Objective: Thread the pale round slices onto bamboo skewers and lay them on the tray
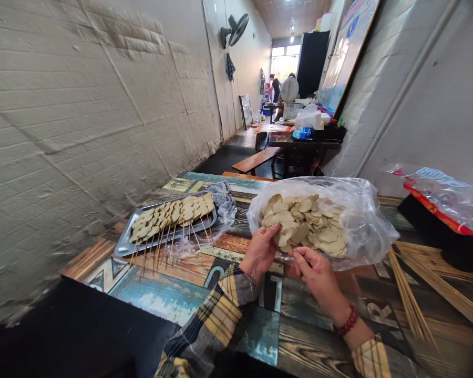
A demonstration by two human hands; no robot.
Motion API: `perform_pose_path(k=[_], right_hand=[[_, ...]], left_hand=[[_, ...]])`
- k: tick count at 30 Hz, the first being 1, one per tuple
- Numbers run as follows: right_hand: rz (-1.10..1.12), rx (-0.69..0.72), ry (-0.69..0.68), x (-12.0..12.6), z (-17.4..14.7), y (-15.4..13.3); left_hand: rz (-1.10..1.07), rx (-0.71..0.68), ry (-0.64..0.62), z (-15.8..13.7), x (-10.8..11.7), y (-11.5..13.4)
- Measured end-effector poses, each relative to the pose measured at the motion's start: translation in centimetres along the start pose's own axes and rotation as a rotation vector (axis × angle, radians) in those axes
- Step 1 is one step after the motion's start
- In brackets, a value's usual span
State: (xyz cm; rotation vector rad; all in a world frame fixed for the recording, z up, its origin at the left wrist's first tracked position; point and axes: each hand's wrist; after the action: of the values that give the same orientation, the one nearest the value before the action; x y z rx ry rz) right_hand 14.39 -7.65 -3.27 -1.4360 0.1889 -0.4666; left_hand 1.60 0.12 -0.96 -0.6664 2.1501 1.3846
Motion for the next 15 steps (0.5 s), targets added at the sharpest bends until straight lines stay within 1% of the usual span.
perform_pose_path(k=[5,12,15], right_hand=[[-0.043,0.034,0.047,0.1,0.0,0.3],[-0.064,0.083,0.077,0.3,0.1,0.2],[-0.057,0.088,0.082,0.3,0.1,0.0]], left_hand=[[0.011,0.000,0.058,-0.1,-0.4,-0.9],[0.020,-0.030,0.053,-0.4,-0.7,-1.1],[0.033,-0.013,0.053,-0.5,-0.7,-1.2]])
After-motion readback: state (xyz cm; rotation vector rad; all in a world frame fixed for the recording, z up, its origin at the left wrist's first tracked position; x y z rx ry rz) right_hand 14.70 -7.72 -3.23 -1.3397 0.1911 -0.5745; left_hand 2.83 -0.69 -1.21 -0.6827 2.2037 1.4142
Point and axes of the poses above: each hand's wrist, its own z-axis towards the middle knuckle, its own x-axis out of the back of the hand, y = z × x, and after that the axes turned 15 degrees about y, right-handed
